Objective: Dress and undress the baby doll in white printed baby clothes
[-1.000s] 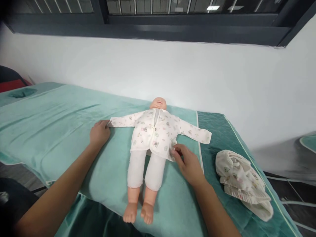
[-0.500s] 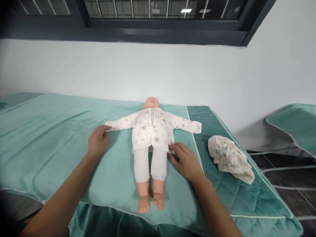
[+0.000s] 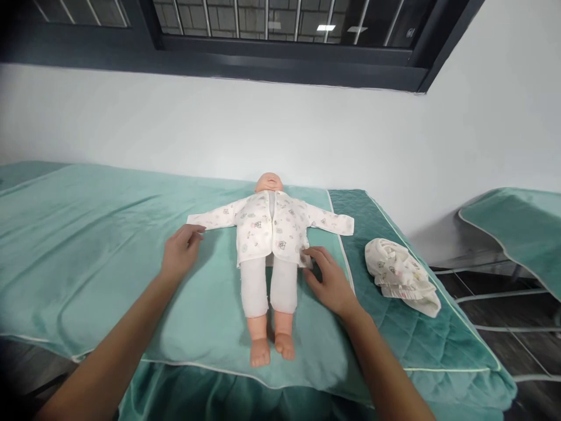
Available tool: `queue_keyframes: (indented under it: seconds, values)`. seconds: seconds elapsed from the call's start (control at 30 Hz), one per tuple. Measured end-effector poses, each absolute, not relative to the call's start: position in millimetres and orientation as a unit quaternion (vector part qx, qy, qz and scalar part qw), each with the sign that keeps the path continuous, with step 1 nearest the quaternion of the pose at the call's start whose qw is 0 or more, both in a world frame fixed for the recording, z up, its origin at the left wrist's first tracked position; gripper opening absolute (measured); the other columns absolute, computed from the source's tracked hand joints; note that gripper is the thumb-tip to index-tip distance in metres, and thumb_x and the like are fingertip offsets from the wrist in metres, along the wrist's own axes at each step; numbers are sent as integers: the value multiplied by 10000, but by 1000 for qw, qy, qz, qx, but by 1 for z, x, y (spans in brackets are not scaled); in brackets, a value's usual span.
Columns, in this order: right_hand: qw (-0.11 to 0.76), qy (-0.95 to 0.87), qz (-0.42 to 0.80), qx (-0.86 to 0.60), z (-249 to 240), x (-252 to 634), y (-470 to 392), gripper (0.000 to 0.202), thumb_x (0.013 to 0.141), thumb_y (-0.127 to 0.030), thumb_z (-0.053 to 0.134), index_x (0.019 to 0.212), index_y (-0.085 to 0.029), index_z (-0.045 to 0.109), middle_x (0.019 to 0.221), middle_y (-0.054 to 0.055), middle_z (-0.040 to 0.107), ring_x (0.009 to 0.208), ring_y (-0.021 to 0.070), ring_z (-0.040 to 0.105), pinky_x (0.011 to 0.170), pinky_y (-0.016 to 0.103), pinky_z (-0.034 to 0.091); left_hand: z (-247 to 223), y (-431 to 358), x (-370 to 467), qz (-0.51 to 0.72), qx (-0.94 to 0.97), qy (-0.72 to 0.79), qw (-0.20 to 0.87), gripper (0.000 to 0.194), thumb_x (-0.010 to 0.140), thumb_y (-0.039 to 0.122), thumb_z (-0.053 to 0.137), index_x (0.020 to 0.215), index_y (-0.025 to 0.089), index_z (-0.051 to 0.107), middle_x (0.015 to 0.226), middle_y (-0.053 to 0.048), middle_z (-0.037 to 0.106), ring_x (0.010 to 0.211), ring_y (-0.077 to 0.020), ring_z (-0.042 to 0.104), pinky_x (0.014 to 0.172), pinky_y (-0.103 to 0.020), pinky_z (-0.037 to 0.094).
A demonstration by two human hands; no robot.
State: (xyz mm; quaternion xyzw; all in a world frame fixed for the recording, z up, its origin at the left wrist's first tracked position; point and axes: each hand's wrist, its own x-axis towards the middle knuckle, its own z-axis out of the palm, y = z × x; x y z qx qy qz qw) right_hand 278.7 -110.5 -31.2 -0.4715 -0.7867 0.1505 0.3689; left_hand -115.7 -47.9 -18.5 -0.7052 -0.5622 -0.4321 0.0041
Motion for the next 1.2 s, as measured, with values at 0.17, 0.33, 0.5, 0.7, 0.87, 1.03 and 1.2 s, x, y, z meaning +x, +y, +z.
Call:
queue_keyframes:
  seconds: [0.17, 0.33, 0.5, 0.7, 0.87, 1.03, 1.2]
  values:
    - [463, -712, 204, -487, -37, 283, -101, 378, 941, -382, 574, 1305, -304, 508, 1327, 64, 543, 1240, 254, 508, 989, 426, 470, -15, -75, -75, -422, -702, -544, -184, 313, 864, 277, 553, 1173, 234, 573, 1132, -49, 654, 950, -178, 644, 816, -313, 511]
    - [407, -773, 133, -467, -37, 278, -106, 334, 916, -347, 628, 1233, -276, 549, 1252, 84, 566, 1181, 259, 530, 988, 440, 462, -17, -96, -30, -370, -737, -518, -226, 422, 773, 247, 651, 1175, 237, 527, 1136, -52, 641, 1035, -220, 605, 904, -364, 471]
    - [368, -805, 55, -463, -34, 273, -111, 219, 929, -248, 575, 1148, -252, 562, 1142, 88, 603, 1078, 265, 552, 933, 443, 465, -17, -101, -23, -358, -739, -535, -199, 163, 850, 222, 531, 1013, 230, 529, 1008, -25, 638, 927, -201, 577, 811, -342, 437]
    - [394, -787, 91, -466, -32, 273, -111, 119, 947, -188, 489, 1019, -240, 567, 1021, 68, 606, 993, 231, 576, 874, 399, 473, -20, -108, -34, -413, -691, -567, -174, 52, 833, 173, 483, 836, 219, 506, 811, 9, 577, 740, -162, 518, 698, -300, 396]
    - [470, -723, 185, -471, -33, 278, -110, 147, 957, -339, 531, 1030, -244, 616, 1101, 64, 632, 1067, 223, 590, 942, 392, 474, -23, -106, -37, -427, -702, -521, -232, 185, 774, 103, 471, 885, 214, 569, 898, -7, 619, 827, -162, 557, 770, -300, 427]
    - [521, -548, 294, -585, -43, 288, -78, 396, 850, -542, 631, 1089, -227, 614, 1145, 88, 694, 1069, 257, 646, 933, 422, 507, -24, -92, -40, -516, -577, -542, -328, 216, 899, 369, 538, 1014, 206, 619, 1012, -49, 679, 943, -196, 622, 856, -340, 474]
    - [524, -515, 307, -605, -43, 279, -27, 489, 769, -603, 686, 1044, -212, 581, 942, 95, 743, 833, 259, 700, 757, 415, 548, -7, -65, -31, -520, -481, -507, -492, 405, 818, 529, 662, 1012, 174, 645, 1076, -93, 693, 1009, -226, 646, 898, -375, 506]
